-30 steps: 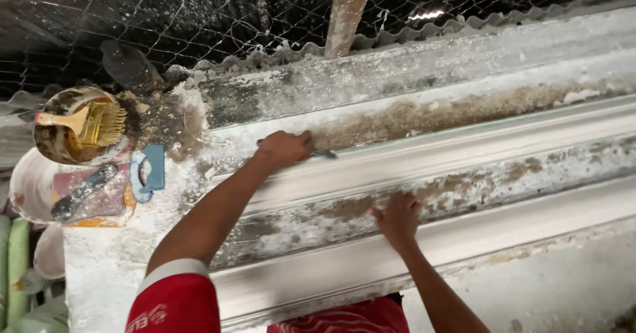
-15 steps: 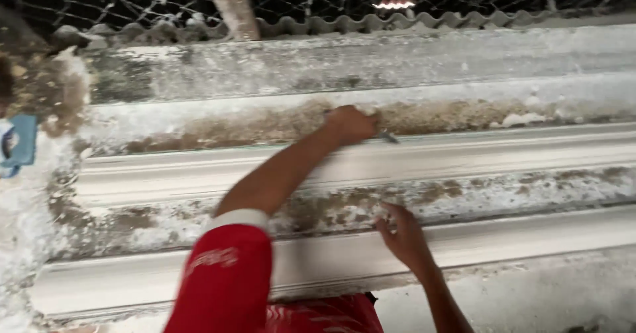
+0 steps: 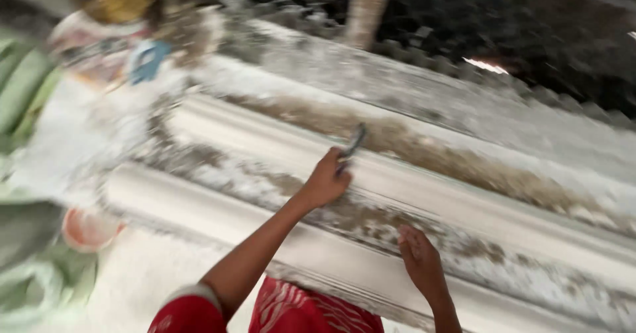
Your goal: The person uses a scraper or spatula to refine and clean decorative plaster moldings.
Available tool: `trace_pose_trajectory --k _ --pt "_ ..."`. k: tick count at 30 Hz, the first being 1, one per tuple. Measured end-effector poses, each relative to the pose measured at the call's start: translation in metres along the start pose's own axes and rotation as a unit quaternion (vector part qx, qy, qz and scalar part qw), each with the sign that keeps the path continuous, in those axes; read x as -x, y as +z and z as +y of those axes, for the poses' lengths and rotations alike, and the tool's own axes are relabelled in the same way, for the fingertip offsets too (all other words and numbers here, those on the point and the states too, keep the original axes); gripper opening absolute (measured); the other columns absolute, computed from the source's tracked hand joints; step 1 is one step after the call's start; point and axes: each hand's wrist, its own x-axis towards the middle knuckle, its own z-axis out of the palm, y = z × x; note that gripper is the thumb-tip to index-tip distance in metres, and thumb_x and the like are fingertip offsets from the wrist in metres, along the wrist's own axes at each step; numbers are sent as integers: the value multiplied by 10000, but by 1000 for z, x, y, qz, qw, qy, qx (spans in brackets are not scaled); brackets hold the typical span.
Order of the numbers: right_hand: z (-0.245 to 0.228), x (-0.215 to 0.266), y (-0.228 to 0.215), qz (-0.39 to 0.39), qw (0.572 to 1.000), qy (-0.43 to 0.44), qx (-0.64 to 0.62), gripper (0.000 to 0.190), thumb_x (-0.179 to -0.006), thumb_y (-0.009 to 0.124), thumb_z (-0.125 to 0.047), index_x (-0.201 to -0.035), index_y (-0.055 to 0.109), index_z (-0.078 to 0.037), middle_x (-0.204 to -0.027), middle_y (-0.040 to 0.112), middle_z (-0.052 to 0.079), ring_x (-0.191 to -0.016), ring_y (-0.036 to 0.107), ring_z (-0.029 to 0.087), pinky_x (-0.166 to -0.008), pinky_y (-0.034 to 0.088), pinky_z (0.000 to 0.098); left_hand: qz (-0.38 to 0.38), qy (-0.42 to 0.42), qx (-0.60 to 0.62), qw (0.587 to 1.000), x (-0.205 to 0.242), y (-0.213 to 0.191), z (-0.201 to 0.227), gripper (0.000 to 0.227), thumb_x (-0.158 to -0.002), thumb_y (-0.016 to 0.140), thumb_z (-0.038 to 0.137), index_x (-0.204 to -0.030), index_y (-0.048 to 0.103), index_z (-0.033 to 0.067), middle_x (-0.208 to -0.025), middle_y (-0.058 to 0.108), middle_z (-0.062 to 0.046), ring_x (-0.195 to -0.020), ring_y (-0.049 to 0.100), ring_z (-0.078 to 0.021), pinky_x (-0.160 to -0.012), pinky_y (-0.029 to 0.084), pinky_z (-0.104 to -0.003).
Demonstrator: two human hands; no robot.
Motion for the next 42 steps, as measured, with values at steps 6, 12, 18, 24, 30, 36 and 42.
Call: trace_pose_trajectory --k 6,12,18,24,30,36,42 --pt "-88 -37 119 -118 991 -21 60 412 -983 623 -271 -1334 622 -56 -1256 742 88 -1087 712 189 -910 567 336 250 -172 231 924 176 -160 -50 448 -993 530 177 -1420 443 73 -861 623 -107 -524 569 -124 -465 467 -283" --pt "-145 -52 259 -218 967 -77 110 384 -992 625 -263 -1320 635 -62 -1263 740 68 -1152 693 151 -943 540 308 335 -262 344 837 258 -241 -60 381 -993 545 182 -1348 457 75 -994 672 -102 -462 498 -119 -387 401 -285" --pt "-160 -83 373 -253 941 -170 144 387 -972 655 -255 -1307 645 -62 -1226 744 100 -1084 703 184 -905 552 316 410 -147 380 816 294 -305 -129 357 -940 583 97 -1270 473 18 -1102 691 -88 -556 580 -116 -443 468 -272" --pt "-231 -116 465 -232 866 -343 279 364 -1014 614 -254 -1301 646 -33 -1395 637 195 -1323 570 361 -1095 443 434 479 -196 -43 854 285 -482 -224 411 -935 625 84 -1333 561 8 -1103 717 -185 -846 697 -259 -718 579 -393" --pt "-232 -134 518 -220 826 -345 387 479 -1058 495 -363 -1358 594 -3 -1450 552 269 -1383 454 460 -1141 328 500 463 -301 -364 750 240 -584 -271 453 -928 605 41 -1370 509 39 -1499 516 -161 -906 698 -415 -680 604 -487" --pt "-274 -115 529 -202 853 -195 440 541 -1021 401 -475 -1372 580 -104 -1378 627 195 -1235 600 418 -1057 451 495 358 -376 -439 733 203 -522 -301 641 -931 654 35 -1504 396 -96 -1424 500 -307 -862 730 -329 -644 610 -373" --pt "-275 -149 539 -219 840 -189 459 486 -1047 416 -486 -1290 647 -134 -1215 710 218 -1103 652 470 -976 503 521 333 -390 -403 758 241 -504 -242 634 -891 654 68 -1465 421 -67 -1432 540 -244 -919 732 -375 -643 632 -406"
